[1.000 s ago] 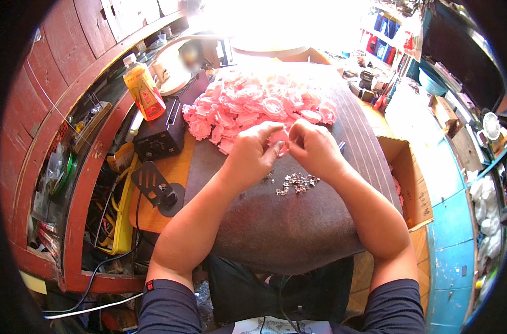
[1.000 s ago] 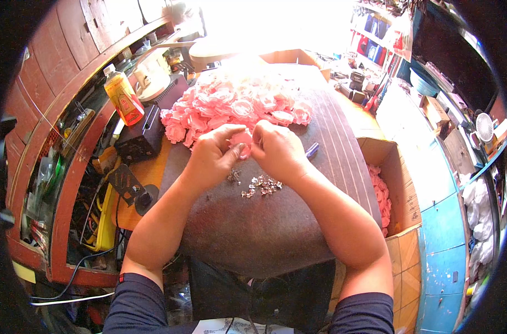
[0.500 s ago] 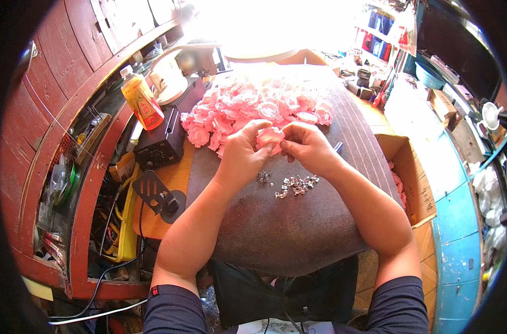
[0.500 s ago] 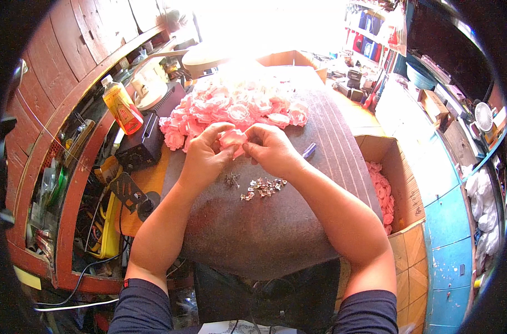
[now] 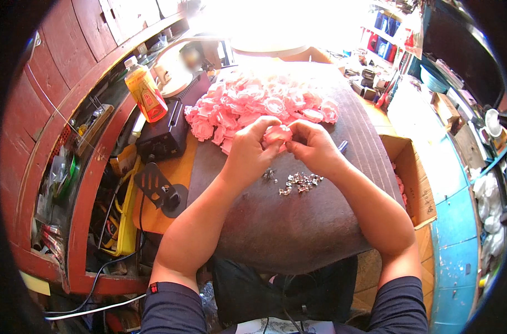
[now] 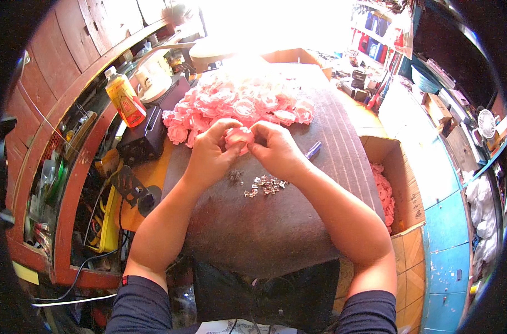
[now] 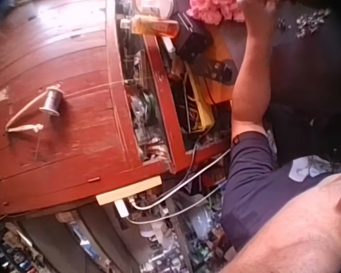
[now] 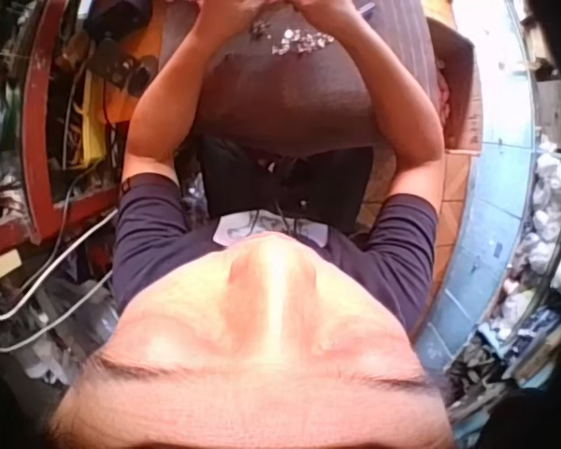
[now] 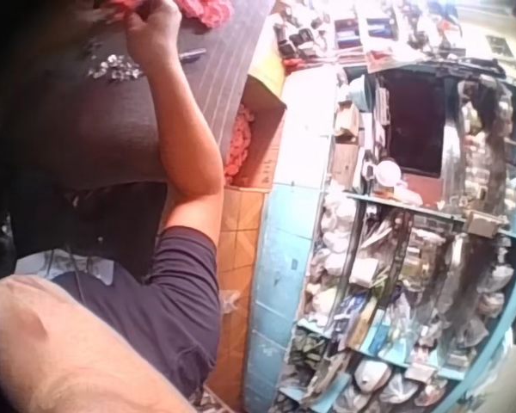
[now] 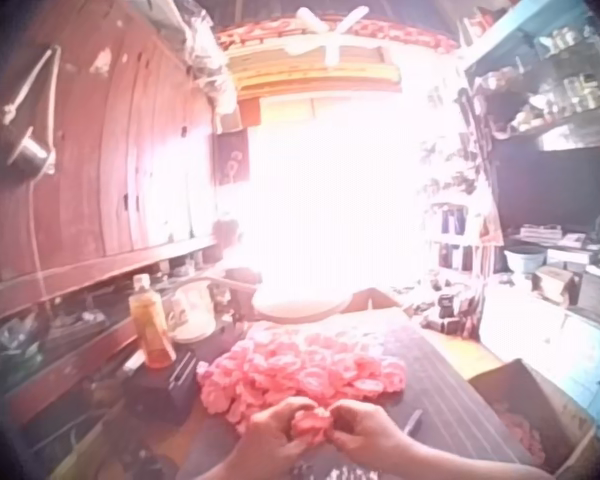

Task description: The person repeatedly picks up pink plastic flower-shaped pieces and small metallic components from a table. They insert the metallic pieces into the pink pieces by hand and place the assembled units back on the table. The task continues with the same repetitive assembly motion throughout the clip.

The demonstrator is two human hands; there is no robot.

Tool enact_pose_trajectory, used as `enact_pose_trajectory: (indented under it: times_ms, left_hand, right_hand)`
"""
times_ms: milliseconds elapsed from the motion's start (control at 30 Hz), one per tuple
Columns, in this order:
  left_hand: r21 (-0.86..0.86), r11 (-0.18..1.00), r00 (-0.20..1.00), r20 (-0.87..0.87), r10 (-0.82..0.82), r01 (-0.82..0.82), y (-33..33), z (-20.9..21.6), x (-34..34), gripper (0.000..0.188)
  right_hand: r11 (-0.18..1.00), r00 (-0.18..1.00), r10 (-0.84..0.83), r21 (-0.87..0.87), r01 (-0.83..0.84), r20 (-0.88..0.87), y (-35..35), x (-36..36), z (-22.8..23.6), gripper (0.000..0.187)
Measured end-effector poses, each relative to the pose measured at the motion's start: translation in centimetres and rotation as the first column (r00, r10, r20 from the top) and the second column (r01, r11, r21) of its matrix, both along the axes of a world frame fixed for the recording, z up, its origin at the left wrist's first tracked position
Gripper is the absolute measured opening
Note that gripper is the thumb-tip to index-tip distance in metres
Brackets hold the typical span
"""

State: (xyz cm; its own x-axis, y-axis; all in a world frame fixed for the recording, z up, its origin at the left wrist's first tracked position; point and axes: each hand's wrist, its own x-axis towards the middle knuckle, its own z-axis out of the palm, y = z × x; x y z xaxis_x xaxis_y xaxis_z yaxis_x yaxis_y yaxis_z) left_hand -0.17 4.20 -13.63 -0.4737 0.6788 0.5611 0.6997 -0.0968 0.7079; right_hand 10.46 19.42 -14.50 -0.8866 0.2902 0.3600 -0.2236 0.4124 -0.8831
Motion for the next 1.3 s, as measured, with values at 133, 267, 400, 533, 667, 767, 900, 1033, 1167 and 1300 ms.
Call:
enact_pose_trajectory:
  times_ms: [133, 267, 400, 533, 667, 767, 900, 1033, 1167, 1300]
  left_hand:
    - [0.069, 0.996, 0.998, -0.022, -0.059, 0.060, -0.1, 0.4, 0.3, 0.026]
    - [0.118, 0.991, 0.987, -0.154, -0.040, 0.059, 0.2, 0.4, -0.3, 0.026]
    - [0.128, 0.988, 0.996, 0.040, 0.077, -0.081, -0.2, 0.4, -1.1, 0.034]
    - [0.216, 0.969, 0.957, 0.286, 0.053, -0.119, 0.3, 0.4, -2.0, 0.041]
    - [0.178, 0.980, 0.974, 0.220, 0.045, -0.085, 0.5, -0.2, -2.2, 0.039]
    - [0.136, 0.985, 0.978, 0.195, 0.078, -0.105, 0.6, -0.4, -2.2, 0.038]
    - [-0.040, 0.995, 0.942, 0.319, 0.103, -0.095, -0.2, 1.0, -1.4, 0.030]
    - [-0.127, 0.991, 0.990, 0.141, -0.028, 0.046, -0.4, 0.3, -1.7, 0.020]
    - [-0.268, 0.962, 0.983, -0.157, -0.100, 0.055, -0.6, 0.9, -0.7, 0.024]
    - [-0.269, 0.961, 0.949, -0.281, -0.143, 0.065, -0.7, 0.7, -1.1, 0.023]
  right_hand:
    - [0.990, 0.998, 0.067, -0.128, -0.066, 0.000, -0.6, 0.4, 1.3, 0.006]
    - [0.972, 0.992, 0.121, -0.205, -0.114, 0.023, -0.1, 0.6, 1.5, 0.007]
    - [0.927, 0.998, 0.055, -0.371, -0.051, 0.000, -1.5, 0.7, 1.7, 0.008]
    - [0.799, 0.994, 0.098, 0.591, -0.107, 0.049, -0.4, 0.1, -0.4, 0.021]
    - [0.690, 0.986, 0.049, 0.709, -0.148, 0.158, -1.4, 0.0, -1.0, 0.015]
    - [0.691, 0.986, 0.073, 0.704, -0.161, 0.153, -1.1, -0.2, -1.1, 0.012]
    - [0.813, 0.999, -0.017, 0.582, -0.008, 0.038, 0.3, -0.1, -0.3, 0.008]
    - [0.995, 0.999, 0.019, 0.100, -0.016, -0.033, 0.9, 0.4, 1.3, 0.006]
    - [0.996, 0.996, 0.086, -0.036, -0.085, 0.020, 1.0, 0.3, 1.0, 0.005]
    - [0.986, 0.987, 0.144, -0.091, -0.137, 0.065, 1.2, 0.2, 0.8, 0.002]
